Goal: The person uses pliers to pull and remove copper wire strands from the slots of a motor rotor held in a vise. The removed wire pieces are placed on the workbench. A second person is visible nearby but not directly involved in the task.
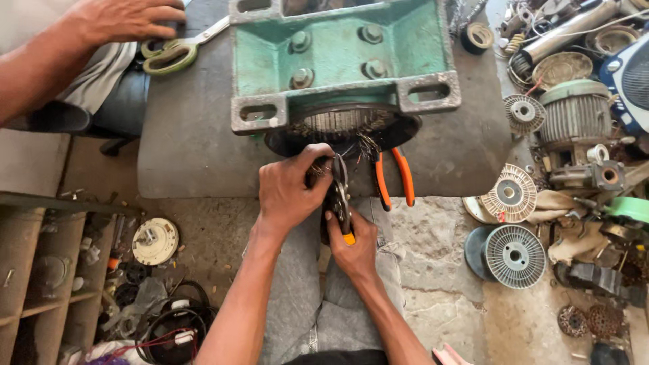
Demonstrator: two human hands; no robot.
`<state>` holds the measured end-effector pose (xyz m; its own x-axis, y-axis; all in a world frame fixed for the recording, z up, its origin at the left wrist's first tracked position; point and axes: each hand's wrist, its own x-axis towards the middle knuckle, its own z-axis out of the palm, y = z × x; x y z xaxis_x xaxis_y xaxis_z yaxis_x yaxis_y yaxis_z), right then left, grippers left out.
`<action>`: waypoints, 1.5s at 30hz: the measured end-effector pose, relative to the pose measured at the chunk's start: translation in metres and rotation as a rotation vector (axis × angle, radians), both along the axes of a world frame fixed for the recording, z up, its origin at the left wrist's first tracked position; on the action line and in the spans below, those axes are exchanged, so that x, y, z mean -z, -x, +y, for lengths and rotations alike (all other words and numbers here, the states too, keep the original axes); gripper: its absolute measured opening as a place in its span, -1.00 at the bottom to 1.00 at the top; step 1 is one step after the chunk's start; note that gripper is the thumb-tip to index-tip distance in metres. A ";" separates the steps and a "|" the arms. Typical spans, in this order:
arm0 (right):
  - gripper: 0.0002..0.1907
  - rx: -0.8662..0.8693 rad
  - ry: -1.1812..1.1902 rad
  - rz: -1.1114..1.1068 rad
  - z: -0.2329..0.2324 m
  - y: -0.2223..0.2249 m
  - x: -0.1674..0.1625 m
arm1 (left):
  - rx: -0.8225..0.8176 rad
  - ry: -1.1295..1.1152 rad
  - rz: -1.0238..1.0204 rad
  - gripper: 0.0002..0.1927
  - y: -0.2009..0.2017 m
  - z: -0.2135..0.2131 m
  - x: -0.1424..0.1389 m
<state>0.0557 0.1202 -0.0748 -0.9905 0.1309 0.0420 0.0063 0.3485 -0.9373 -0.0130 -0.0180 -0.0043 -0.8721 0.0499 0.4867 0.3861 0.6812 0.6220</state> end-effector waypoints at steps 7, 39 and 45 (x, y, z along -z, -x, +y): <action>-0.75 -0.006 -0.031 0.010 0.011 -0.008 0.002 | -0.008 -0.007 -0.007 -0.82 0.001 0.000 0.000; -0.60 -0.145 -0.139 -0.366 0.038 -0.040 -0.016 | -0.022 0.007 0.035 -0.80 -0.003 -0.001 0.010; -0.58 -0.162 -0.156 -0.351 0.036 -0.026 -0.023 | 0.007 -0.029 0.022 -0.77 -0.003 -0.002 0.008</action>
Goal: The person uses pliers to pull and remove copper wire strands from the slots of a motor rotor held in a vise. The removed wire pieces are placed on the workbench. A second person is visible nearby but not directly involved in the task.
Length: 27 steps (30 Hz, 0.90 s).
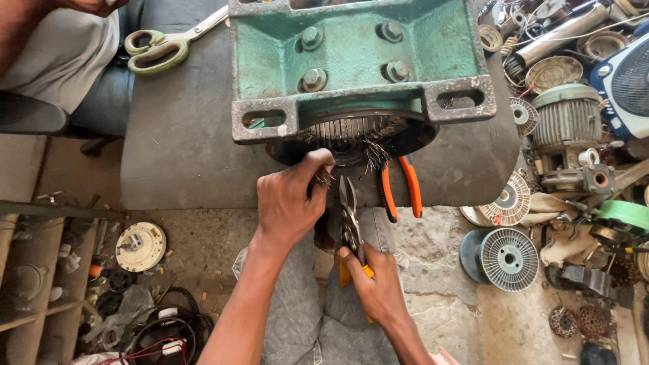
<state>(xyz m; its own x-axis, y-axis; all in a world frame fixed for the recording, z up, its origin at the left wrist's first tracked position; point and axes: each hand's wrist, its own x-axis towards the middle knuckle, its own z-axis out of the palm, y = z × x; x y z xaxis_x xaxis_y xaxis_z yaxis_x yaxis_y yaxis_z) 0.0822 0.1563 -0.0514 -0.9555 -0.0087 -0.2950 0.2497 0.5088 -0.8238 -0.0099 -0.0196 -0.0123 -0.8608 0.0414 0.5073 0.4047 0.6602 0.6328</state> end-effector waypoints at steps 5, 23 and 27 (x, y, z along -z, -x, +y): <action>-0.59 0.004 -0.012 -0.064 -0.002 0.006 -0.012 | -0.012 0.011 -0.065 -0.83 0.001 0.002 -0.001; -0.57 0.085 -0.020 -0.063 -0.011 0.007 -0.034 | 0.001 0.035 0.003 -0.77 -0.001 0.002 -0.001; -0.54 0.097 -0.057 -0.071 -0.013 0.007 -0.032 | -0.004 0.049 -0.001 -0.78 0.000 0.003 -0.001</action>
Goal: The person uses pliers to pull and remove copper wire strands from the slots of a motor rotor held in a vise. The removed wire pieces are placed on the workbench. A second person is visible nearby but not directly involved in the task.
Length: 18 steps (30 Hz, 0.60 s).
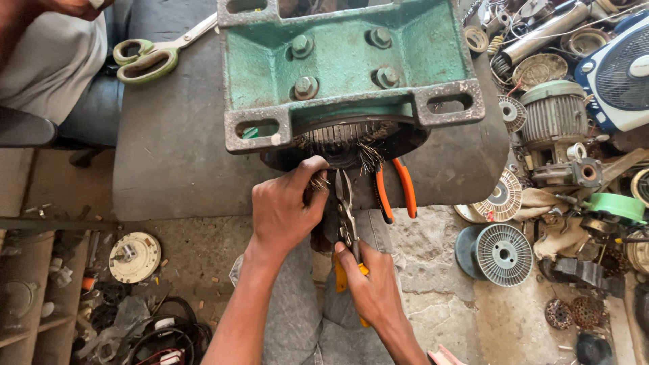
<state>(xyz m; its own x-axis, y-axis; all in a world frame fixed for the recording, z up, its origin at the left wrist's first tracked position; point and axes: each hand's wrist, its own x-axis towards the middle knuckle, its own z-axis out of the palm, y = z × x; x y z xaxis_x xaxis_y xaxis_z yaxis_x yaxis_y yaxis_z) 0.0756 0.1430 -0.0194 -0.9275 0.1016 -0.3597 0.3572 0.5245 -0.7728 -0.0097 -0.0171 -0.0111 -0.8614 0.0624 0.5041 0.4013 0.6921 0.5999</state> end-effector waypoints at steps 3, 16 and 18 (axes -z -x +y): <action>-0.58 0.004 0.005 0.089 -0.002 0.000 0.001 | 0.007 -0.001 0.011 -0.78 0.001 0.000 0.000; -0.65 0.034 -0.052 0.202 -0.009 0.007 0.000 | 0.002 -0.021 0.017 -0.77 0.001 0.000 -0.006; -0.67 0.038 -0.047 0.198 -0.008 0.009 -0.003 | -0.004 -0.031 -0.001 -0.80 0.001 0.000 -0.006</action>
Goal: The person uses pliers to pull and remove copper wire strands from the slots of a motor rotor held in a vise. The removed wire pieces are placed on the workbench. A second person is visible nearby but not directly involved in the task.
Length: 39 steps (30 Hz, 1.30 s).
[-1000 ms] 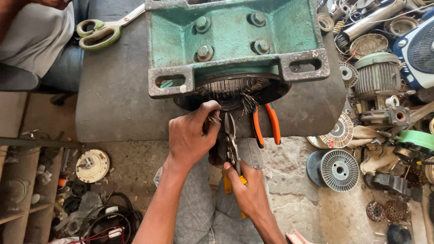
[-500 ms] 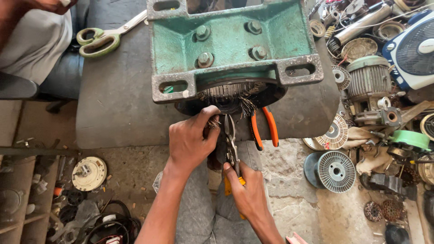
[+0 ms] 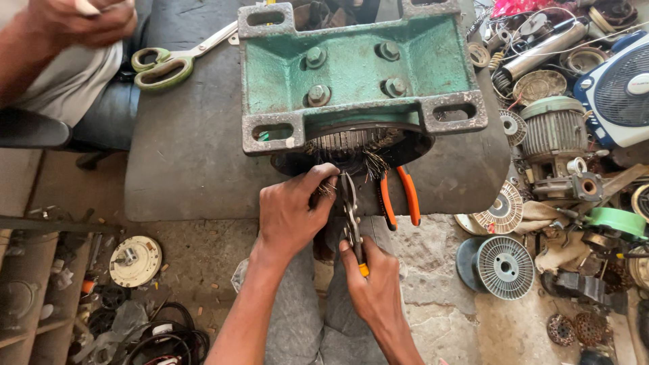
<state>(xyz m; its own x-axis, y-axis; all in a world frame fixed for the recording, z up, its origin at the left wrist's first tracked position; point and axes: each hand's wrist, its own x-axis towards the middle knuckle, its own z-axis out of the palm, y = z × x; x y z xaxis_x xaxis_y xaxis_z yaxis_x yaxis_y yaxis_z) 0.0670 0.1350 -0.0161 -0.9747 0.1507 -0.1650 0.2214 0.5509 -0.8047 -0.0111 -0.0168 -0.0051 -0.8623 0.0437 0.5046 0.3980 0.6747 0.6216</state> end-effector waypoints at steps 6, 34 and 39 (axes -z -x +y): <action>-0.71 -0.021 0.026 0.090 -0.001 0.013 -0.005 | 0.044 -0.058 -0.056 -0.84 0.002 -0.002 -0.002; -0.81 -0.052 0.150 0.276 0.007 0.019 0.049 | -0.021 0.016 -0.033 -0.78 -0.001 0.003 0.001; -0.85 -0.066 0.182 0.380 0.010 0.015 0.055 | -0.034 0.039 0.011 -0.80 0.004 0.002 -0.002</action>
<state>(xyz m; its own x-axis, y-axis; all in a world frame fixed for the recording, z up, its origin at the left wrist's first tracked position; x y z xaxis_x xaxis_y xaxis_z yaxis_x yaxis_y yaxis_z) 0.0522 0.1452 -0.0713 -0.9780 0.0876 0.1894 -0.1403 0.3956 -0.9076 -0.0146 -0.0152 -0.0036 -0.8579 0.0341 0.5128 0.3810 0.7118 0.5901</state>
